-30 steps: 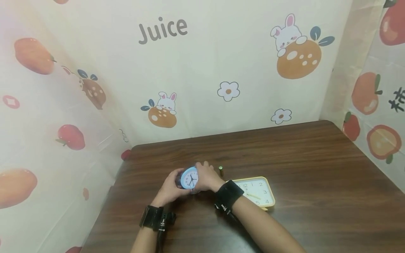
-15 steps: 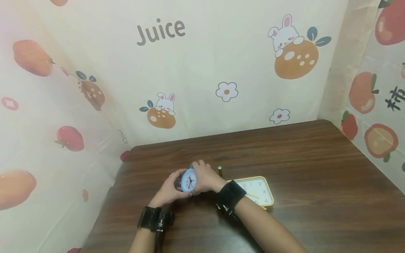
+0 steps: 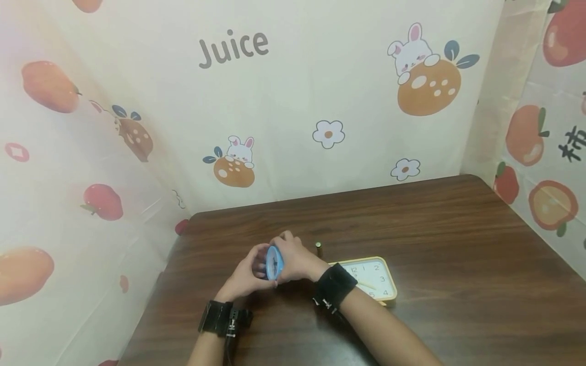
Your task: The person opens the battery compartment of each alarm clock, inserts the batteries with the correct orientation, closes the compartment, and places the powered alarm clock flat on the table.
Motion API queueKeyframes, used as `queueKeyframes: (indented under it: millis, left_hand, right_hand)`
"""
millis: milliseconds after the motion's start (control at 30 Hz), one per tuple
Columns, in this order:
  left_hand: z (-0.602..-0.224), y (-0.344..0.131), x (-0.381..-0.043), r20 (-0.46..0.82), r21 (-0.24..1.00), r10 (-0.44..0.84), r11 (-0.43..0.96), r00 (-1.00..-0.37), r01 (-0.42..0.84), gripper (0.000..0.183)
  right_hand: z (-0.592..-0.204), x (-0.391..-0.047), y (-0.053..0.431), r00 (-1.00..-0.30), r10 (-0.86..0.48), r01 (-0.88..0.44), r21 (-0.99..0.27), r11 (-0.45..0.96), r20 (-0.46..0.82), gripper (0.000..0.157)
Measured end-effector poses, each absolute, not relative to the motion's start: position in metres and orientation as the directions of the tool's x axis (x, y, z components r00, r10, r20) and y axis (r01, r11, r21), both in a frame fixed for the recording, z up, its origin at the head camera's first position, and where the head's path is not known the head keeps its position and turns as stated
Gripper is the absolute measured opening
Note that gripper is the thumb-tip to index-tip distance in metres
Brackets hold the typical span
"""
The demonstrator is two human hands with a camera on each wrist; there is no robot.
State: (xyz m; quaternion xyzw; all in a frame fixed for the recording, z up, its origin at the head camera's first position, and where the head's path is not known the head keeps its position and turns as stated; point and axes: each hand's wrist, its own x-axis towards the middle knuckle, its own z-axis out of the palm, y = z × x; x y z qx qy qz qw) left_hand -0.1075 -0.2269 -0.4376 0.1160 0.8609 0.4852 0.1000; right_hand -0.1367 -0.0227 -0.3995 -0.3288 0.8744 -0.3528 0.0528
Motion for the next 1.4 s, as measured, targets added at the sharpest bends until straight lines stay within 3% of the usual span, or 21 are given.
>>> queueKeyframes:
  millis: [1000, 1233, 1400]
  left_hand:
    - [-0.44, -0.227, -0.106, -0.071, 0.762, 0.252, 0.638, -0.965, 0.11, 0.089]
    - [-0.431, -0.227, -0.105, 0.014, 0.711, 0.254, 0.677, -0.967, 0.189, 0.094]
    - [-0.412, -0.232, -0.1, 0.073, 0.752, 0.224, 0.627, -0.972, 0.201, 0.085]
  right_hand:
    - [-0.407, -0.135, -0.03, -0.745, -0.64, -0.618, -0.559, 0.553, 0.19, 0.076]
    - [-0.405, -0.132, -0.022, -0.732, -0.648, -0.625, -0.586, 0.516, 0.209, 0.085]
    - [-0.401, -0.129, -0.015, -0.77, -0.618, -0.557, -0.641, 0.528, 0.16, 0.098]
